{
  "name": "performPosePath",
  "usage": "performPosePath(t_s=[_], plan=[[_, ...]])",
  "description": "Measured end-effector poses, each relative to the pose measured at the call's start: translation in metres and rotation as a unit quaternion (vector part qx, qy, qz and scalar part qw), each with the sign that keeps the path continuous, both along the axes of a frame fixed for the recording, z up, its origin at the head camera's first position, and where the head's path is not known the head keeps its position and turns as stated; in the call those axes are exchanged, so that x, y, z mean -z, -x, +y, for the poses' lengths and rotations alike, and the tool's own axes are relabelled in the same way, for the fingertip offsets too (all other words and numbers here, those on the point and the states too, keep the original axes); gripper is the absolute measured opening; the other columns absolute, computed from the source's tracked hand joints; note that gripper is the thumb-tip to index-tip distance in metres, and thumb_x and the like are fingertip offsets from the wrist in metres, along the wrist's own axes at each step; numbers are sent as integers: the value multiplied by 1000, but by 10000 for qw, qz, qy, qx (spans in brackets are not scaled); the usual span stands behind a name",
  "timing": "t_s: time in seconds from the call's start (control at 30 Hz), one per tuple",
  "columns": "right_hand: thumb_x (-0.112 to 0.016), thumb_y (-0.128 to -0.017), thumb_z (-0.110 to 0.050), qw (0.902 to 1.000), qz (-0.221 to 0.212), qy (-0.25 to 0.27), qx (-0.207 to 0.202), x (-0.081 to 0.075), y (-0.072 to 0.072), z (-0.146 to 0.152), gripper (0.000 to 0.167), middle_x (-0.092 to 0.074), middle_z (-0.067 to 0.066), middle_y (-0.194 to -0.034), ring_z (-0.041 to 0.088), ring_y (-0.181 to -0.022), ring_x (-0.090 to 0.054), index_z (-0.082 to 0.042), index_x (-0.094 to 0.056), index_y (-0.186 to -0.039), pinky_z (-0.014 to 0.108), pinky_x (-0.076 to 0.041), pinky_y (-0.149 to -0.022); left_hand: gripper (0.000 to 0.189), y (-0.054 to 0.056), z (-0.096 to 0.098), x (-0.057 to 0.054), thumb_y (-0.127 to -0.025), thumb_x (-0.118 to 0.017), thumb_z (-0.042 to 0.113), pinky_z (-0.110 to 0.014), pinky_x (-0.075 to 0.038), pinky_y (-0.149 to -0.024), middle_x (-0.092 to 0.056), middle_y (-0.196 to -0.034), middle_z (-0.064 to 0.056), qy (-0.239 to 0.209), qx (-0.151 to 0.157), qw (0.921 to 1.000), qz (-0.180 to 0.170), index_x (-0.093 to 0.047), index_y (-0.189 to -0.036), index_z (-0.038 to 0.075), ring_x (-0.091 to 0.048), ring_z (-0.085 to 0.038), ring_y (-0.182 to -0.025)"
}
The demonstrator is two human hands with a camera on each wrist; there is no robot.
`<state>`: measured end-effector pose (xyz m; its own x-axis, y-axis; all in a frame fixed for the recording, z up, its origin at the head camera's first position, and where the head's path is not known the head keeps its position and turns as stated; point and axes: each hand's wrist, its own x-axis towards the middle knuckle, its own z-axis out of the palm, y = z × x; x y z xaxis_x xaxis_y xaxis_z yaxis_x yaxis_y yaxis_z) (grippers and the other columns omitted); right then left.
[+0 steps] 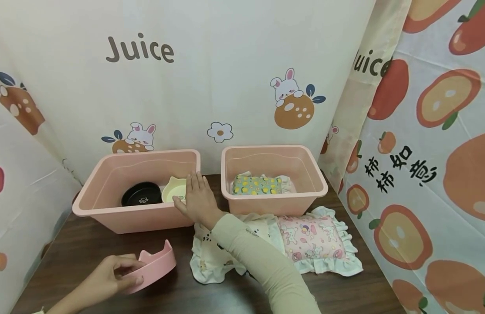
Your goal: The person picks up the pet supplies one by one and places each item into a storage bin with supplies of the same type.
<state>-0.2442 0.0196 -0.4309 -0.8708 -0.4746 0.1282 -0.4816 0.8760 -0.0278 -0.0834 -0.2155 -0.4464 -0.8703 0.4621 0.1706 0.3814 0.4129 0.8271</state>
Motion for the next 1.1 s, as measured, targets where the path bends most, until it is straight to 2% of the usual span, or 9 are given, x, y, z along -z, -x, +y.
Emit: performPosePath(t_s=[0.2,0.3,0.4,0.63,0.77,0.93,1.1], plan=[[-16,-99,-58,10000,-23,53,4,0,-1,1,80,-9,18,-159,32,-147,-7,3,-14,-151,40,-9,-119,19,-1,-5,-19,-80,-74,1,-22,-52,-60,-66,-89,1,-213,405,9989,-71,-75,-97,10,-54,0,-83],[-16,-99,-58,10000,-11,69,-6,0,-1,1,80,-9,18,-159,32,-147,-7,3,-14,-151,40,-9,-119,21,-2,-5,-28,-81,-72,-1,-23,-53,-59,-65,-87,2,-385,616,9973,56,-74,-99,10,-56,-3,-80],[-16,-99,-58,10000,-4,45,-22,0,-1,0,81,-9,18,-159,32,-147,-7,4,-13,-151,40,-8,-119,23,-4,-5,-35,-80,-73,-2,-23,-53,-59,-65,-89,3,-444,726,9958,352,-74,-101,10,-57,-4,-80],[-17,-99,-58,10000,-53,56,1,0,-2,0,80,-8,17,-160,31,-147,-6,3,-13,-151,39,-7,-119,31,-7,-7,-51,-76,-74,-8,-21,-48,-58,-64,-87,4,-559,744,9922,836,-73,-102,10,-57,-8,-76],[-17,-99,-58,9999,-93,98,10,0,-2,-1,80,-8,17,-160,31,-147,-5,3,-13,-151,40,-7,-119,33,-10,-6,-62,-75,-75,-8,-22,-43,-60,-64,-87,4,-430,564,9927,979,-73,-101,12,-56,-8,-76],[-16,-99,-58,9999,-99,138,-19,-1,-2,-1,80,-9,18,-159,32,-147,-5,3,-13,-151,40,-8,-119,34,-12,-6,-76,-74,-76,-7,-21,-43,-61,-64,-85,4,-266,308,9937,1044,-73,-101,13,-56,-8,-75],[-18,-99,-57,9999,-82,99,9,-1,-3,-1,80,-9,18,-159,32,-147,-6,3,-13,-151,40,-8,-119,39,-8,-7,-85,-70,-78,-9,-21,-42,-62,-61,-82,7,-301,194,9903,1339,-74,-102,13,-54,-6,-74]])
